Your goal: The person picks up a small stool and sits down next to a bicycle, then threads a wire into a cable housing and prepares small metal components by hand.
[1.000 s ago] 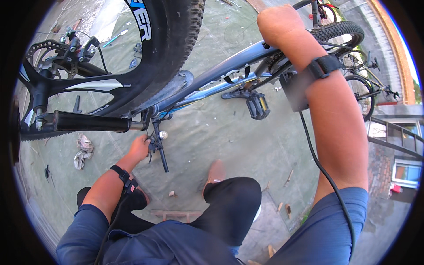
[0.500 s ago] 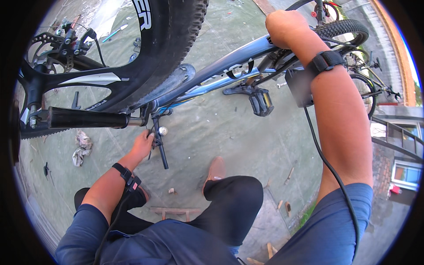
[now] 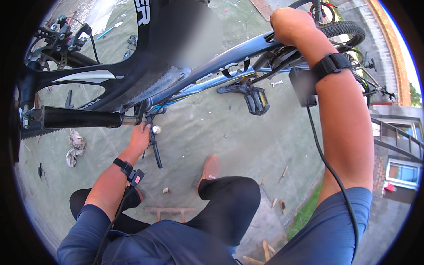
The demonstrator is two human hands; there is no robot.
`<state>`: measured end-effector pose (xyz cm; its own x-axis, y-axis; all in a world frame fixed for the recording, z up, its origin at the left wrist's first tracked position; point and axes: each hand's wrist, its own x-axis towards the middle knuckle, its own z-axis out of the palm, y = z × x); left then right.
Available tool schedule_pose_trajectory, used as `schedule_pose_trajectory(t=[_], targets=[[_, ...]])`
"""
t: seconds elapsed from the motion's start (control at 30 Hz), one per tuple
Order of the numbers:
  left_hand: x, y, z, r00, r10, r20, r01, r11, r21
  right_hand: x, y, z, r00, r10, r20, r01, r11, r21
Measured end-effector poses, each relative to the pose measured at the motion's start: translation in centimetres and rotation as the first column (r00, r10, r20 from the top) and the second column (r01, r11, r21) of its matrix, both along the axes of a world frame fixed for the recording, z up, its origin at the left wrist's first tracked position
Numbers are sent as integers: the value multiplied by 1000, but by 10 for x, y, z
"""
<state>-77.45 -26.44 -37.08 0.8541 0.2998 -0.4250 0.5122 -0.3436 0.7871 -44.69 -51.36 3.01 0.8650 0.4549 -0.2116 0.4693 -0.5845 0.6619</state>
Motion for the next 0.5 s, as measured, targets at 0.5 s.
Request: schedule_pose_trajectory(t=[0.5], targets=[[-8, 10, -23, 992, 96, -76, -97, 995, -17, 1, 3, -8, 998, -52, -30, 53, 999, 6]])
